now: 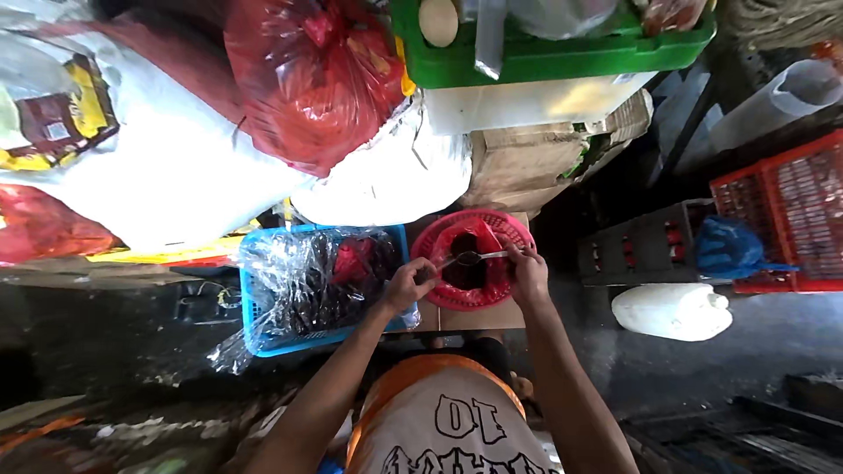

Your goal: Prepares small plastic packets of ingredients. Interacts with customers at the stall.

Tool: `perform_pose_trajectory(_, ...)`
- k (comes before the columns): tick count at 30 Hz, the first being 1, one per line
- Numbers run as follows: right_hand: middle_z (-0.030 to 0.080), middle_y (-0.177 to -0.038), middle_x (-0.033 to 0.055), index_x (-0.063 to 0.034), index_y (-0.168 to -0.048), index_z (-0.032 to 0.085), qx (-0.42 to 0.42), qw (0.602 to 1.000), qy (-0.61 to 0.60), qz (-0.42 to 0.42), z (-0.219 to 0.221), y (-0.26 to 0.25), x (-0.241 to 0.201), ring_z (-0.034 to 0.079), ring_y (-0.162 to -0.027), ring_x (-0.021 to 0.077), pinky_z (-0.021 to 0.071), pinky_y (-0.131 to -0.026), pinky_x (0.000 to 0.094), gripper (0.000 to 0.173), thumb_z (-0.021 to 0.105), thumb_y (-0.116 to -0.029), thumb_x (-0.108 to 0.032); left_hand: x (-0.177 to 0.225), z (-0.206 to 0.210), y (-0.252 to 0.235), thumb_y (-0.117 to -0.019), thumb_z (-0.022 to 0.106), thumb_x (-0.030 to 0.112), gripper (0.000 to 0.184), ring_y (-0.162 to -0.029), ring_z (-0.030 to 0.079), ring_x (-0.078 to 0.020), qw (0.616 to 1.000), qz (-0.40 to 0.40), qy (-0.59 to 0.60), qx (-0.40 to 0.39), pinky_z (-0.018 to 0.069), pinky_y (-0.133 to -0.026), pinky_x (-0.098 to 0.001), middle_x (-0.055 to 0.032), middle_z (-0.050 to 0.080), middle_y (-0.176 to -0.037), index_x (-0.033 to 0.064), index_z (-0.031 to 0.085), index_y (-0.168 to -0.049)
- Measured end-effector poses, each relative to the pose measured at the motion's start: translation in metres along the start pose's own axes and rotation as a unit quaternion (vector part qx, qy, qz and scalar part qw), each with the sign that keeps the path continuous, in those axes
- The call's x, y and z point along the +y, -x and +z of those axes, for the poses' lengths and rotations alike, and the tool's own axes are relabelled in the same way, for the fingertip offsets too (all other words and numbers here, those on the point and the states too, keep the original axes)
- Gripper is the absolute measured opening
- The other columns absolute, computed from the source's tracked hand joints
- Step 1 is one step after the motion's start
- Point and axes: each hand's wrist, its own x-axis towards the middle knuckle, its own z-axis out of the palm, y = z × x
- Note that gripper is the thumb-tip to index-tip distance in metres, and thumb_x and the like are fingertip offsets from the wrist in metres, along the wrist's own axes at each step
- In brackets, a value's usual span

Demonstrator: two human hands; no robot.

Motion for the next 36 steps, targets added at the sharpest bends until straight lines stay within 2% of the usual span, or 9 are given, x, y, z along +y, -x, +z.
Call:
perform_pose_trajectory(12, 0.061, -0.073, 0.0034, -0.0086, -0.110, 0.067, -0.087, 0.977, 0.151, -0.122, 0.010, 0.020, -0.047, 0.049, -0.050, 0.0096, 0.0445, -0.046, 0.0259, 0.022, 0.057, -0.1055, -0.028, 0.020, 0.013, -0.012, -0.0931, 0.073, 0.028, 0.026, -0.082, 0.063, -0.0089, 0.999, 0.033, -0.002, -0.033, 0.0554, -0.077, -0.0290, -0.0034, 0.068, -0.095, 0.0066, 0.068, -0.108)
perform_pose_trajectory(15, 0.061, -0.074, 0.0083, -0.0100, -0.116, 0.066, -0.112, 0.923, 0.306, -0.204, 0.017, 0.036, -0.053, 0.053, -0.052, 0.0181, 0.0477, -0.047, 0.0366, 0.025, 0.055, -0.1054, -0.029, 0.026, 0.018, -0.015, -0.0915, 0.076, 0.023, 0.030, -0.082, 0.066, -0.0126, 0.999, 0.026, -0.004, -0.028, 0.0580, -0.078, -0.0340, -0.0079, 0.070, -0.095, 0.0032, 0.067, -0.112)
perform_pose_trajectory(17, 0.065, -0.077, 0.0082, -0.0093, -0.111, 0.067, -0.113, 0.859, 0.395, -0.305, 0.027, 0.051, -0.061, 0.059, -0.056, 0.0208, 0.0527, -0.049, 0.0418, 0.021, 0.056, -0.1053, -0.026, 0.027, 0.021, -0.019, -0.0908, 0.076, 0.020, 0.028, -0.079, 0.066, -0.0138, 0.998, 0.043, 0.022, -0.030, 0.0582, -0.073, -0.0342, -0.0083, 0.068, -0.093, 0.0032, 0.065, -0.111)
perform_pose_trajectory(19, 0.067, -0.090, 0.0066, -0.0098, -0.105, 0.069, -0.117, 0.794, 0.447, -0.395, 0.035, 0.071, -0.069, 0.064, -0.068, 0.0193, 0.0567, -0.059, 0.0426, 0.016, 0.057, -0.1038, -0.021, 0.025, 0.029, -0.018, -0.0900, 0.075, 0.016, 0.025, -0.078, 0.065, -0.0148, 0.997, 0.061, 0.049, -0.026, 0.0584, -0.070, -0.0341, -0.0081, 0.067, -0.095, 0.0040, 0.065, -0.110)
perform_pose_trajectory(21, 0.067, -0.095, 0.0069, -0.0085, -0.102, 0.070, -0.111, 0.768, 0.444, -0.448, 0.037, 0.084, -0.083, 0.065, -0.074, 0.0177, 0.0578, -0.064, 0.0401, 0.013, 0.059, -0.1019, -0.017, 0.026, 0.036, -0.019, -0.0900, 0.074, 0.013, 0.021, -0.076, 0.063, -0.0144, 0.994, 0.072, 0.077, -0.016, 0.0564, -0.068, -0.0320, -0.0071, 0.066, -0.095, 0.0053, 0.066, -0.108)
perform_pose_trajectory(25, 0.068, -0.085, 0.0040, -0.0022, -0.103, 0.068, -0.065, 0.859, 0.289, -0.418, 0.020, 0.049, -0.080, 0.062, -0.068, 0.0084, 0.0552, -0.062, 0.0277, 0.016, 0.057, -0.1021, -0.013, 0.025, 0.034, -0.013, -0.0934, 0.071, 0.016, 0.018, -0.080, 0.064, -0.0145, 0.995, 0.052, 0.088, 0.007, 0.0568, -0.070, -0.0326, -0.0061, 0.067, -0.097, 0.0077, 0.067, -0.109)
perform_pose_trajectory(28, 0.071, -0.089, 0.0070, -0.0021, -0.107, 0.069, -0.027, 0.902, 0.284, -0.323, 0.006, -0.007, -0.025, 0.067, -0.076, 0.0136, 0.0588, -0.072, 0.0354, 0.020, 0.058, -0.1027, -0.019, 0.027, 0.022, 0.002, -0.0982, 0.065, 0.020, 0.020, -0.076, 0.062, -0.0128, 0.995, 0.021, 0.094, 0.021, 0.0554, -0.066, -0.0304, -0.0051, 0.067, -0.098, 0.0105, 0.066, -0.116)
perform_pose_trajectory(32, 0.073, -0.108, 0.0127, -0.0080, -0.123, 0.069, -0.013, 0.911, 0.374, -0.176, 0.002, -0.032, 0.043, 0.071, -0.098, 0.0253, 0.0576, -0.091, 0.0505, 0.032, 0.055, -0.1056, -0.031, 0.020, 0.013, 0.010, -0.1011, 0.062, 0.023, 0.016, -0.050, 0.043, -0.0111, 0.989, 0.007, 0.136, 0.052, 0.0378, -0.043, -0.0244, -0.0041, 0.057, -0.077, 0.0126, 0.065, -0.113)
perform_pose_trajectory(36, 0.073, -0.101, 0.0116, -0.0105, -0.121, 0.067, -0.032, 0.936, 0.315, -0.150, -0.004, -0.027, 0.077, 0.071, -0.085, 0.0242, 0.0600, -0.078, 0.0493, 0.028, 0.055, -0.1065, -0.031, 0.020, 0.004, 0.011, -0.0991, 0.066, 0.020, 0.014, -0.059, 0.055, -0.0124, 0.994, 0.008, 0.083, 0.067, 0.0470, -0.051, -0.0264, -0.0036, 0.065, -0.083, 0.0104, 0.067, -0.108)
